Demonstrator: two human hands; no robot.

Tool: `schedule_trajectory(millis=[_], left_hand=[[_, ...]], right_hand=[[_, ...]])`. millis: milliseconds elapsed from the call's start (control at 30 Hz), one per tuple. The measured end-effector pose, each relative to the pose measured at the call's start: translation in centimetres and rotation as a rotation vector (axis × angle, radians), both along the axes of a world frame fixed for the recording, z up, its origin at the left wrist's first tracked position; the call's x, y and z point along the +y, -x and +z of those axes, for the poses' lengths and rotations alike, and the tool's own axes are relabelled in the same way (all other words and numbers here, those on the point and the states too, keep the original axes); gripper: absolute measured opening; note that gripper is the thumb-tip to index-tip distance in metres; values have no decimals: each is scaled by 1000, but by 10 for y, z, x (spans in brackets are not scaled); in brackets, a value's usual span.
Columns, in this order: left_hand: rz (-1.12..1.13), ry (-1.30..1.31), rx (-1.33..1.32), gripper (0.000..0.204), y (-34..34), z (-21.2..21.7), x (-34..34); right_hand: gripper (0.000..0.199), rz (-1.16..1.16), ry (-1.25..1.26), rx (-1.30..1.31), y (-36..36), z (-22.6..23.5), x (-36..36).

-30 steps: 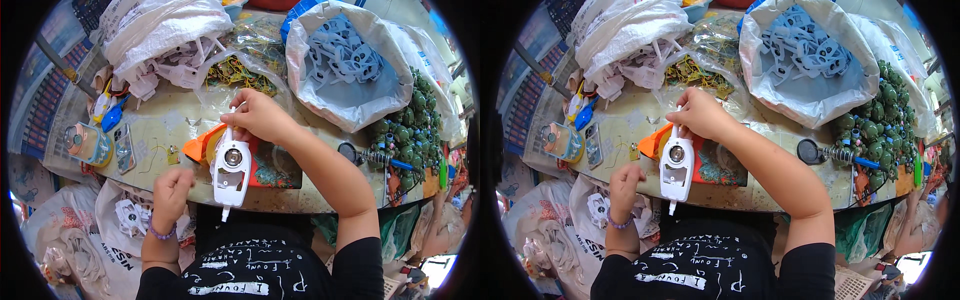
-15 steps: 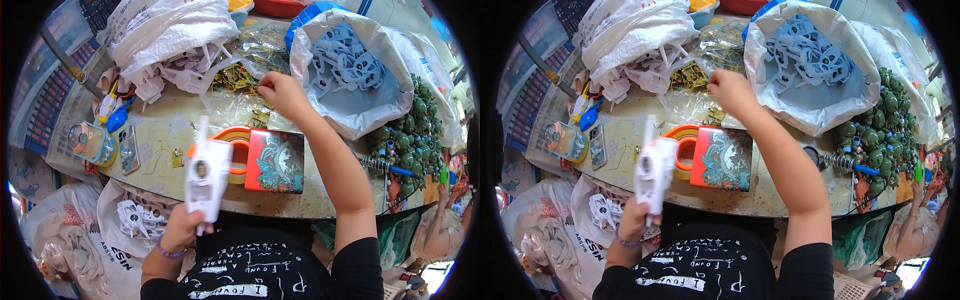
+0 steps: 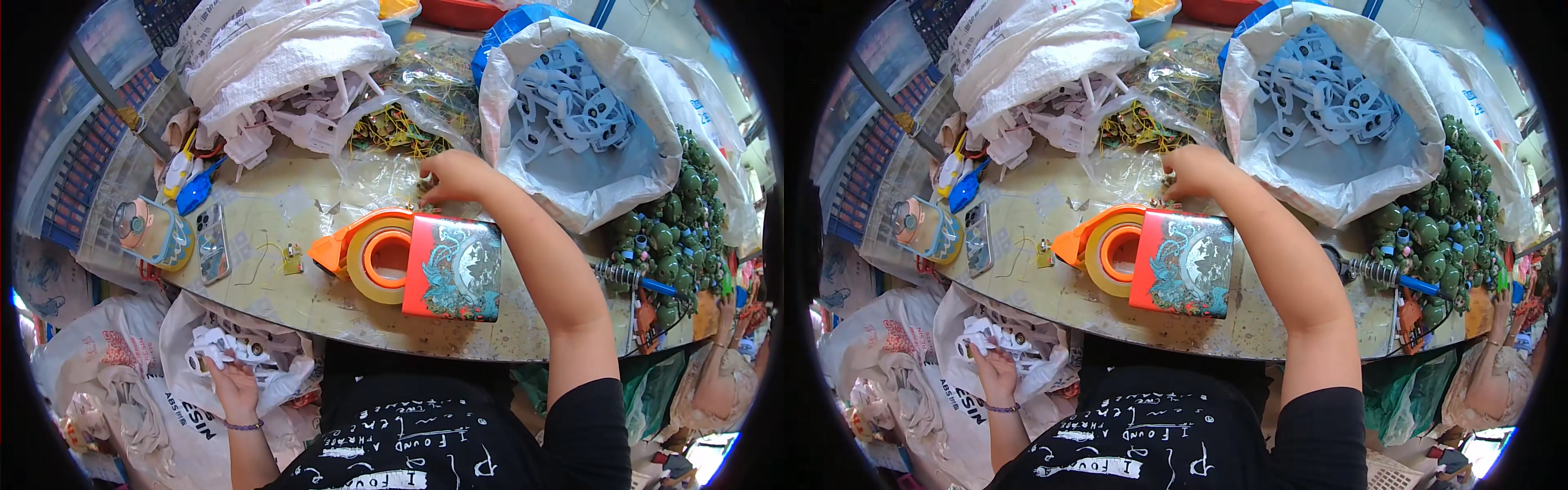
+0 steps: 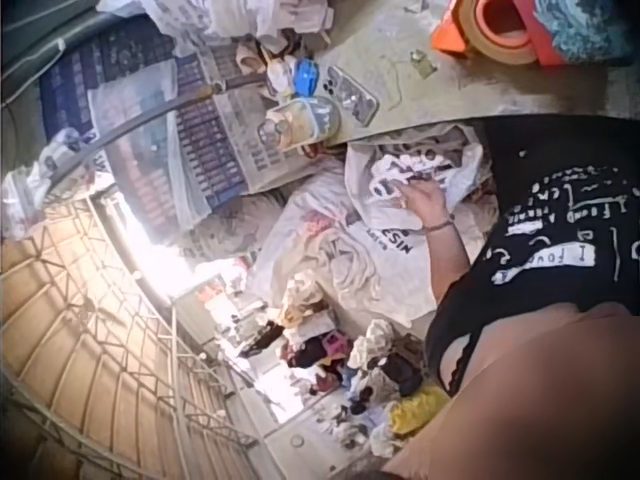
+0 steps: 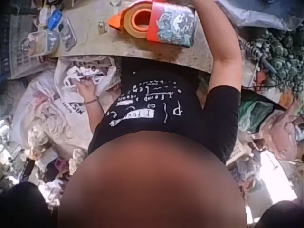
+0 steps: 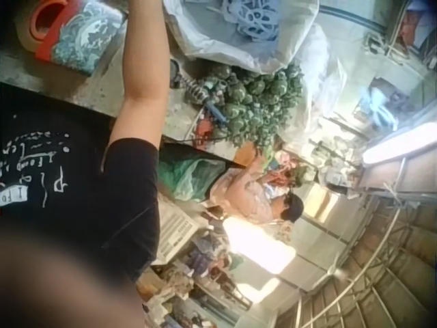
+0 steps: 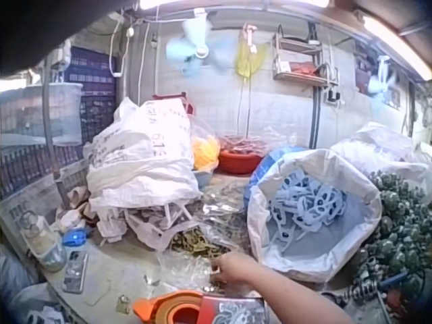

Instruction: Soldering wires and components onto electronic toy parts at a factory workbench.

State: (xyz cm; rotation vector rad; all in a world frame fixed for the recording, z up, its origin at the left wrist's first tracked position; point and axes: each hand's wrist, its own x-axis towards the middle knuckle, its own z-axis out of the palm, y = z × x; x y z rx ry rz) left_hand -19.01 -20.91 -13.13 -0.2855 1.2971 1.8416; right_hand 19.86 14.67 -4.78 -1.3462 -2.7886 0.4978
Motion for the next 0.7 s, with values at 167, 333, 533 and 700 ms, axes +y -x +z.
schedule_trajectory(millis=[167,333,533,700], left_hand=[[-380,95,-532,41,-22,43,-9],[-1242,-379,497,30,-47,100,104],[-816,-209,359,47,-45,67,300],[-699,-48,165,48,-47,29,392]], right_hand=[[44,-10,96,-26,10,9,-5],[29,-78,17,107,-2,22,-14],[22,-204,-177,517,-9,63,-72],[15,-300,-96,831,-9,76,-137]])
